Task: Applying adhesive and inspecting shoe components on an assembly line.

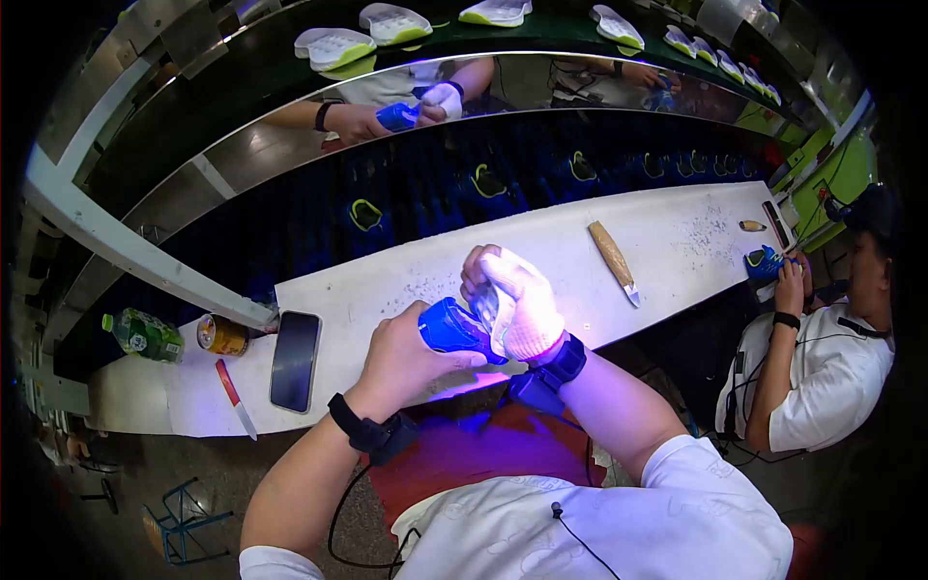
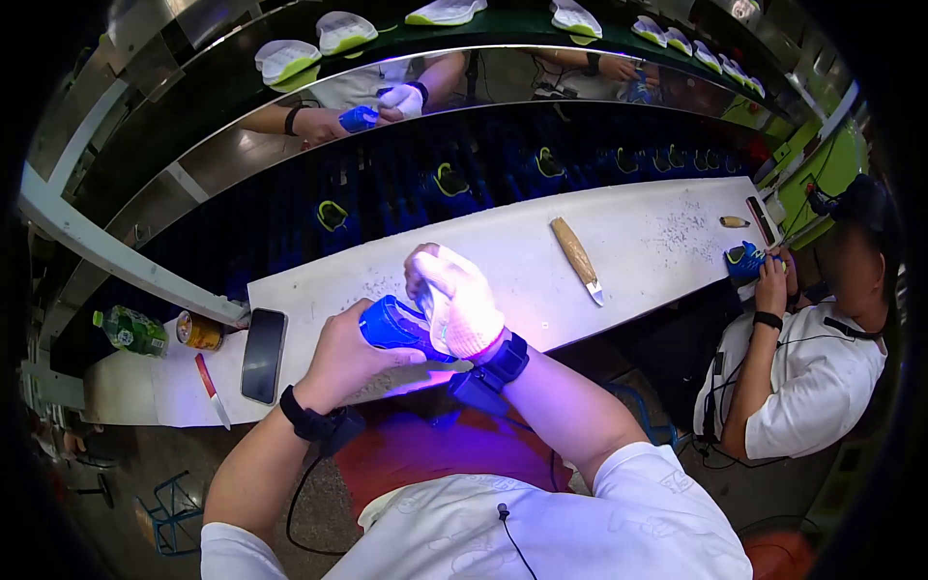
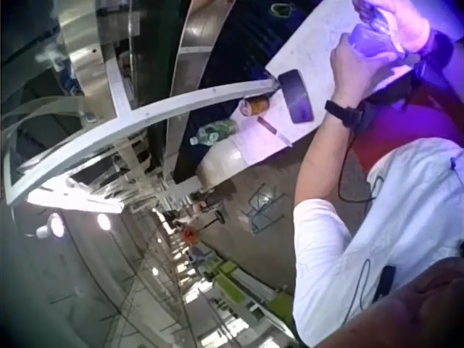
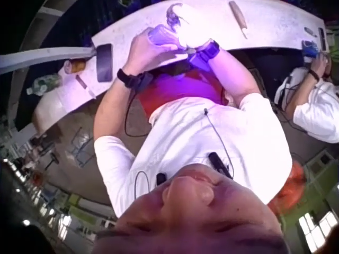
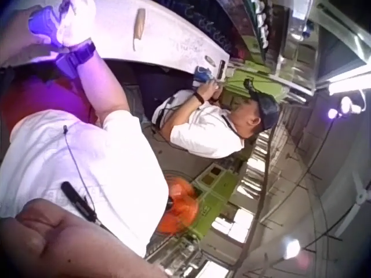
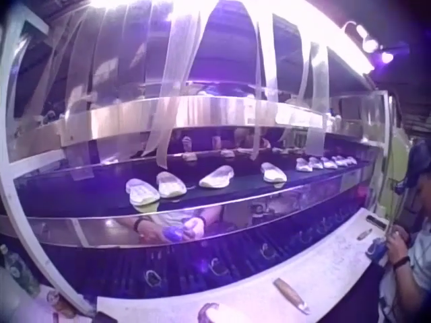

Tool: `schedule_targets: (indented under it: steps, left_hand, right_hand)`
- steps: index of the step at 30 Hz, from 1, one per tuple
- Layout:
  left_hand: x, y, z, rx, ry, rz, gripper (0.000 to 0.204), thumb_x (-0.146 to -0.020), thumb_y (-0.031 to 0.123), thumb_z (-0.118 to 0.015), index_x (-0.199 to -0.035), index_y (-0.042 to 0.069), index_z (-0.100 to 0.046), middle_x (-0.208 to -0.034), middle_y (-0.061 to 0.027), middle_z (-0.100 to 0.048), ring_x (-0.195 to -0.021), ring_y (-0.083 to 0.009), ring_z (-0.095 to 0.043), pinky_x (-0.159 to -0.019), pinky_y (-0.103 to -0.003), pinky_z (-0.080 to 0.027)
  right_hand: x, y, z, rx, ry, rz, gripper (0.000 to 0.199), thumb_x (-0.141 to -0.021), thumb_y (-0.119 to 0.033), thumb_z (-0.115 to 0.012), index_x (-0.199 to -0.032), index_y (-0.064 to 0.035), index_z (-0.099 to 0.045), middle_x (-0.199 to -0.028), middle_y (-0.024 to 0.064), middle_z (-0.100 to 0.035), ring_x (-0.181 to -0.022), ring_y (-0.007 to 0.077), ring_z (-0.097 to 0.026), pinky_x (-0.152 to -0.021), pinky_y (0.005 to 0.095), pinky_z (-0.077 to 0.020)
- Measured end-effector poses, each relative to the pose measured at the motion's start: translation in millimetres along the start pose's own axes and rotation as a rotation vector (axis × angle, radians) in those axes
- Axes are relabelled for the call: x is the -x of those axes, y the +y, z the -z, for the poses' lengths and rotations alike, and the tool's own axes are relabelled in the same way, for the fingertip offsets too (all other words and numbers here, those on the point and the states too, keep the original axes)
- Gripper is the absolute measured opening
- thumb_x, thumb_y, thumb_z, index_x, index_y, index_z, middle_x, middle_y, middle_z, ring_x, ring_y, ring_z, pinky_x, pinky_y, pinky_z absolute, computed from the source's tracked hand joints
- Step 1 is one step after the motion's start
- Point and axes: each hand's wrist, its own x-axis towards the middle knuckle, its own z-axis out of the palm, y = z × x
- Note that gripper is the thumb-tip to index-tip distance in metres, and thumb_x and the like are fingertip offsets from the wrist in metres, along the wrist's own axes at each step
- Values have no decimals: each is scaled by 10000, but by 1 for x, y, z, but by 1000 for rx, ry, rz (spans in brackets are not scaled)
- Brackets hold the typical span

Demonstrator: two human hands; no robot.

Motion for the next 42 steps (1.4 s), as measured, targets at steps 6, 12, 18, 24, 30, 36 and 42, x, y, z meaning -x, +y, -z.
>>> schedule_targets:
  steps: [6, 12, 18, 24, 30, 36, 42]
  left_hand:
    - [-11, 12, -9, -19, 1, 47, 682, -652, 532, -990, -955, -7, -701, -886, -192, -779, -834, -361, -782, -780, -430, -615]
    - [-31, 58, -15, -432, -102, -33, 851, -706, 733, -862, -902, -74, -672, -730, -215, -730, -696, -368, -761, -688, -435, -612]
    - [-18, 89, -40, -741, -136, -348, 775, -729, 737, -843, -858, 10, -610, -547, -54, -630, -442, -213, -662, -450, -333, -527]
    - [-12, 87, -49, -642, -74, -694, 724, -692, 579, -941, -921, 3, -568, -583, -65, -600, -447, -232, -633, -441, -349, -492]
    - [17, 72, 0, -624, -145, -706, 700, -816, 487, -874, -1286, 49, -595, -1212, -196, -669, -1042, -274, -719, -790, -377, -610]
    - [95, 7, -44, 177, 36, -324, 798, -758, 87, -894, -1458, 15, -517, -1550, -189, -440, -1451, -329, -443, -1226, -467, -393]
    - [97, 27, 17, 731, 146, -279, 811, -964, 123, -756, -1619, 33, -286, -1619, -184, -424, -1456, -322, -489, -1175, -464, -452]
  right_hand:
    - [4, -20, -13, 524, -126, -97, 164, -1089, -178, -541, -1028, -42, -610, -1006, 19, -541, -911, 82, -479, -869, 261, -434]
    - [8, -32, 23, 812, -261, 213, 251, -1114, -230, -502, -1040, -5, -584, -1045, 77, -531, -970, 168, -502, -946, 307, -430]
    - [40, -52, 39, 633, -233, 166, 617, -1136, -522, -391, -1275, 23, -645, -1161, 109, -595, -1052, 198, -572, -1000, 360, -445]
    - [66, -52, 56, 698, -379, 216, 542, -1145, -426, -381, -1405, -5, -602, -1348, 196, -646, -1412, 326, -526, -1207, 428, -374]
    - [115, -55, 13, 1108, -371, 399, 900, -1016, -611, -603, -1549, 89, -413, -1553, 290, -510, -1449, 471, -500, -1245, 514, -352]
    - [103, 0, 39, 1639, -444, 136, 828, -906, -372, -780, -1554, 11, -435, -1282, 242, -676, -1165, 424, -683, -1027, 487, -536]
    - [69, -118, -6, 1603, -414, 851, 798, -859, -261, -841, -1532, -29, -482, -1284, 223, -695, -1049, 393, -722, -941, 469, -582]
